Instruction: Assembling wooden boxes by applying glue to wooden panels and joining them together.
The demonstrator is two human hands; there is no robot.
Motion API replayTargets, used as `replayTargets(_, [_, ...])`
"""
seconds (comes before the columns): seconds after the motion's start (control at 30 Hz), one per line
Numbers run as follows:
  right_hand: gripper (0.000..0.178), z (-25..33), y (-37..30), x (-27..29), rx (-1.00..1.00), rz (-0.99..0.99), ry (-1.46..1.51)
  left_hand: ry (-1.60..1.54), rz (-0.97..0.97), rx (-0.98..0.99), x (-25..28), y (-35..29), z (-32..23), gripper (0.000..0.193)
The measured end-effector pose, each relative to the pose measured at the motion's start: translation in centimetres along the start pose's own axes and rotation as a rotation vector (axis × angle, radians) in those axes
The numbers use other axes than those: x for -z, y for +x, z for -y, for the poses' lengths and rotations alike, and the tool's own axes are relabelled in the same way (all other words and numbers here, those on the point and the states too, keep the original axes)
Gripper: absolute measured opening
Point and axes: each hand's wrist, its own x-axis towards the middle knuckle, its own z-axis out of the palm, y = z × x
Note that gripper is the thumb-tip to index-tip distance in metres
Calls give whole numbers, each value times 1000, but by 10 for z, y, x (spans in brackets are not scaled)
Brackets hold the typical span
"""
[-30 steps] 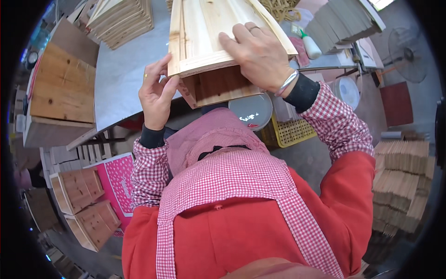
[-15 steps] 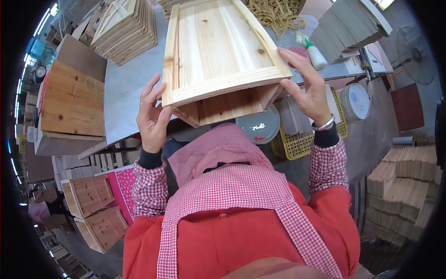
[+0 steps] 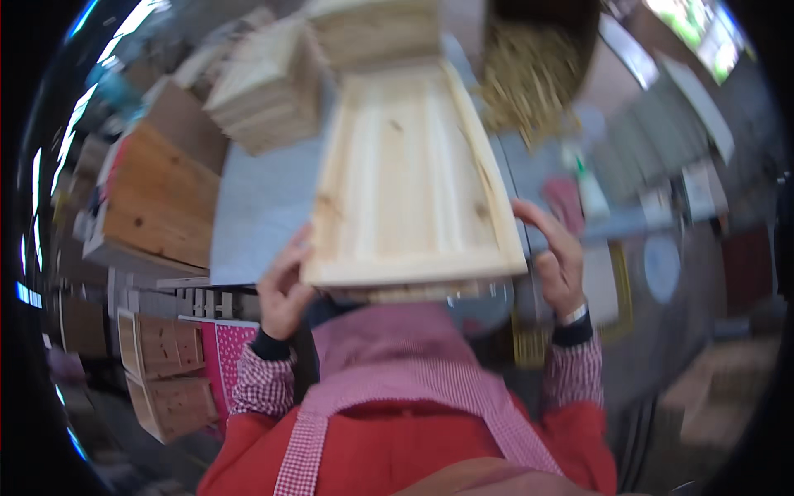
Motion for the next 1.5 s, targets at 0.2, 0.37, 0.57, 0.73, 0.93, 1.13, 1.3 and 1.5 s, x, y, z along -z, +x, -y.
replayTargets(0.2, [36,-191,36,7,-400,-264,-698,-214,-45,63,-7,0,-9,62])
replayTargets(0.37, [36,-292,50,8,-590,-82,-1108,-247,-246,215,-1,-18,-4,62])
replayTargets(0.57, [36,-262,66,28,-717,43,-998,-273,-349,319,13,-36,3,54])
replayTargets(0.73, [38,-216,88,51,-688,-2,-913,-371,-367,351,19,-30,8,48])
replayTargets(0.93, [42,-216,131,76,-488,-273,-765,-479,-376,302,20,-20,1,44])
replayTargets(1.13, [37,-199,174,92,-445,-417,-309,-485,-383,277,32,-24,-10,41])
replayTargets(1.3, [32,-121,200,95,-226,-271,-288,-260,-371,196,44,-13,-25,40])
replayTargets(1.5, [20,76,169,-15,263,251,-323,543,-165,-440,-20,48,-117,62])
